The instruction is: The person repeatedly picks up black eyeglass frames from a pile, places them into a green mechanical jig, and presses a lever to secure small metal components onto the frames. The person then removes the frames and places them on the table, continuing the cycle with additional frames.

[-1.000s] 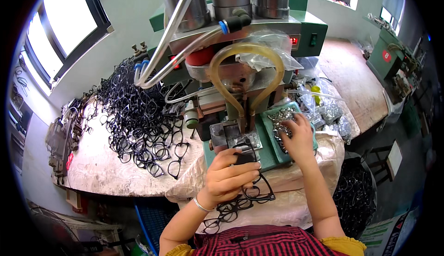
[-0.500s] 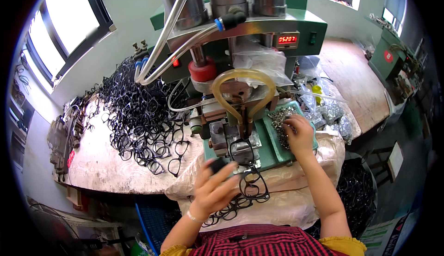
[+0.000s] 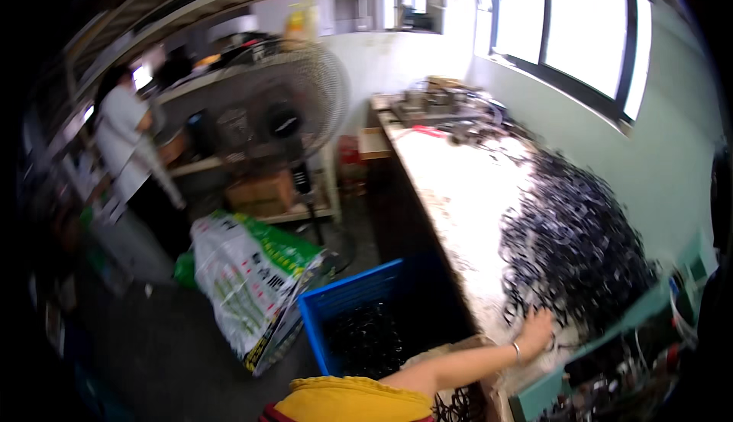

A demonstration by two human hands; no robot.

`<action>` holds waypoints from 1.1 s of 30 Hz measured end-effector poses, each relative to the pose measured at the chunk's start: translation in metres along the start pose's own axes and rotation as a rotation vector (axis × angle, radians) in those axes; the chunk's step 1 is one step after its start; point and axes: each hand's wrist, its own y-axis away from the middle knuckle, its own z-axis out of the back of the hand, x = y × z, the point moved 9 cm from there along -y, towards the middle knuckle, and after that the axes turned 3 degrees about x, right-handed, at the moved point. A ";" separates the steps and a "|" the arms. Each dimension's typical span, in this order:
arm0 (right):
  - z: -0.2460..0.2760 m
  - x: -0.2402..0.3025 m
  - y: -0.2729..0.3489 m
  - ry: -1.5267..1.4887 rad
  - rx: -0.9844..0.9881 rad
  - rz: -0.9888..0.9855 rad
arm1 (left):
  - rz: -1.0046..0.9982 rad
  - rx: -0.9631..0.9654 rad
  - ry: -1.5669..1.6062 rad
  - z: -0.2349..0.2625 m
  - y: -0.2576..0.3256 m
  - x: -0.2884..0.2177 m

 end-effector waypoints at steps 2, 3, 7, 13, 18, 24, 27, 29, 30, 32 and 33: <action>-0.004 -0.013 -0.007 -0.047 0.125 0.093 | -0.054 -0.122 -0.090 -0.015 0.005 -0.005; 0.000 -0.023 -0.014 -0.053 0.159 0.113 | -0.074 -0.106 -0.064 -0.003 0.016 -0.010; -0.010 -0.007 -0.010 -0.090 0.246 0.143 | -0.089 -0.177 0.193 0.043 0.025 -0.004; 0.014 -0.027 0.005 -0.007 0.121 0.163 | -0.027 -0.321 0.832 0.065 0.044 0.004; 0.026 -0.031 -0.009 0.147 0.032 0.078 | 0.037 0.089 1.880 0.038 0.070 -0.001; -0.050 0.050 -0.023 -0.220 -0.011 0.041 | 0.071 -0.027 1.575 0.039 0.049 0.005; -0.053 0.060 -0.022 -0.366 0.028 -0.006 | 0.083 -0.073 1.599 0.063 0.051 0.006; -0.060 0.060 -0.024 -0.480 0.065 -0.050 | -0.135 -0.149 1.719 0.125 0.047 -0.029; -0.064 0.059 -0.024 -0.583 0.081 -0.099 | -0.313 -0.209 1.786 0.166 0.054 -0.054; -0.068 0.062 -0.020 -0.742 0.094 -0.173 | -0.744 -0.187 1.614 0.238 0.075 -0.113; -0.069 0.062 -0.017 -0.789 0.079 -0.179 | -0.902 -0.171 1.415 0.256 0.083 -0.137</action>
